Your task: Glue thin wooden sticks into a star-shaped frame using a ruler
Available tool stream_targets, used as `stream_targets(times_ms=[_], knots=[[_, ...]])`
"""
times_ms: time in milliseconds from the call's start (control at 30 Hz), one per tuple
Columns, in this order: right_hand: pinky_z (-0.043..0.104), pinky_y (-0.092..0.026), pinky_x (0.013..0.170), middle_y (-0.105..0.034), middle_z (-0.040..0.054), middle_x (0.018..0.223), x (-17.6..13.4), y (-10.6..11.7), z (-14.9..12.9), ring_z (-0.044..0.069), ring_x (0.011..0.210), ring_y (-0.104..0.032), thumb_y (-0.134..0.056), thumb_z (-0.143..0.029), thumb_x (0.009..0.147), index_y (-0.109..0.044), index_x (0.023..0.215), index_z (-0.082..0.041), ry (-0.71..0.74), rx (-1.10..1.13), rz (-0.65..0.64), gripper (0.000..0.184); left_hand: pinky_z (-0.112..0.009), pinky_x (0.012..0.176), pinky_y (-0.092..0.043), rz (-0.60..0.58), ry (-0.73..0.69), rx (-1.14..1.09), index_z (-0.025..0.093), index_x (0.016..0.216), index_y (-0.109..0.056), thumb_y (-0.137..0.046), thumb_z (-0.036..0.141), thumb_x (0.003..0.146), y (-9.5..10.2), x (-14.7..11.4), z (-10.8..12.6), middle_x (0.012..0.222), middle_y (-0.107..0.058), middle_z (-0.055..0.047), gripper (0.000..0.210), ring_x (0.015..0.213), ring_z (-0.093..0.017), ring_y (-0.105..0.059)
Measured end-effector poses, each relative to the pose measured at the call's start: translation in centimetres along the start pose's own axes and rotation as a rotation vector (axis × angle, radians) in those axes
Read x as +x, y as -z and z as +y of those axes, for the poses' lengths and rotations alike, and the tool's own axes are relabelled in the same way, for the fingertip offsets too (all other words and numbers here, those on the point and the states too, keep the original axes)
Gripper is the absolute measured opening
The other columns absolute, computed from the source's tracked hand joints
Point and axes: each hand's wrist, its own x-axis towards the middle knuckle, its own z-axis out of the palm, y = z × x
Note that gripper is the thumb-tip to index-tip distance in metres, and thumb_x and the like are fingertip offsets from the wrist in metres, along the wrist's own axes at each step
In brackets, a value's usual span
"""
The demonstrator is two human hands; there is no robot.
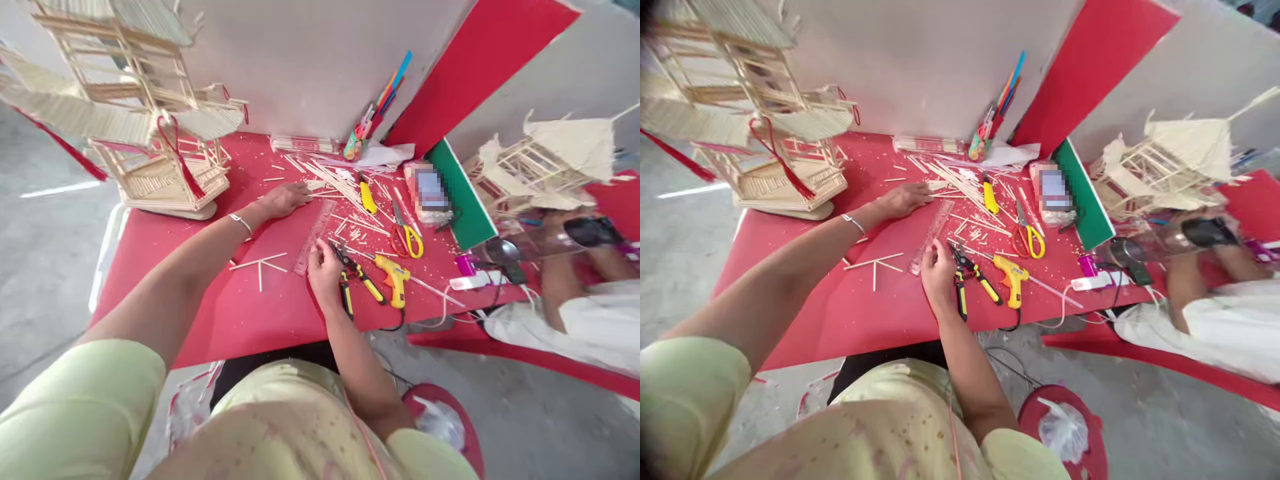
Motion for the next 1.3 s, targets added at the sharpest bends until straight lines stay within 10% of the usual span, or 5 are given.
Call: stream_targets(times_ms=[233,433,567,867,1300], knots=[[0.038,-0.060,0.094,-0.085,0.0162,0.106,0.9,-0.3,-0.1,0.028,0.096,-0.081,-0.055,-0.030,0.105,-0.078,0.128,-0.014,-0.017,-0.104,-0.132,0.036,-0.064,0.129,-0.033,0.116,0.167,0.120,0.021,0.115,-0.082,-0.060,0.040,0.102,3.5,-0.7,3.0,0.156,-0.064,-0.014,0.032,0.156,-0.038,-0.046],[0.039,-0.060,0.093,-0.084,0.0177,0.105,1.1,-0.4,-1.1,0.031,0.096,-0.081,-0.054,-0.028,0.107,-0.076,0.132,-0.012,0.018,-0.270,-0.209,0.037,-0.050,0.101,-0.050,0.223,0.252,0.232,0.024,0.103,-0.083,-0.061,0.042,0.106,7.2,-11.1,15.3,0.126,-0.076,-0.011,0.028,0.111,-0.029,-0.069],[0.041,-0.061,0.094,-0.082,0.0206,0.112,0.4,-0.4,-1.7,0.031,0.098,-0.079,-0.050,-0.027,0.108,-0.072,0.138,-0.009,0.108,-0.355,-0.197,0.042,-0.048,0.100,-0.051,0.193,0.276,0.179,0.026,0.112,-0.082,-0.062,0.038,0.106,6.9,-16.6,19.9,0.131,-0.075,-0.011,0.024,0.118,-0.029,-0.068],[0.051,-0.050,0.123,-0.065,0.0090,0.156,-0.7,2.0,-1.4,0.031,0.139,-0.059,-0.050,-0.023,0.109,-0.073,0.144,-0.024,0.481,-0.381,-0.301,0.041,-0.052,0.107,-0.051,0.146,0.118,0.130,0.027,0.124,-0.079,-0.064,0.039,0.106,5.7,-17.5,19.8,0.140,-0.075,-0.010,0.027,0.129,-0.031,-0.067],[0.053,-0.047,0.127,-0.062,0.0089,0.160,-0.7,1.7,-0.7,0.029,0.147,-0.057,-0.044,-0.019,0.108,-0.070,0.147,-0.025,0.395,-0.326,-0.359,0.048,-0.066,0.128,-0.033,0.009,0.160,0.101,0.034,0.146,-0.070,-0.055,0.052,0.109,4.0,-18.1,19.8,0.165,-0.056,-0.011,0.044,0.151,-0.036,-0.051]])
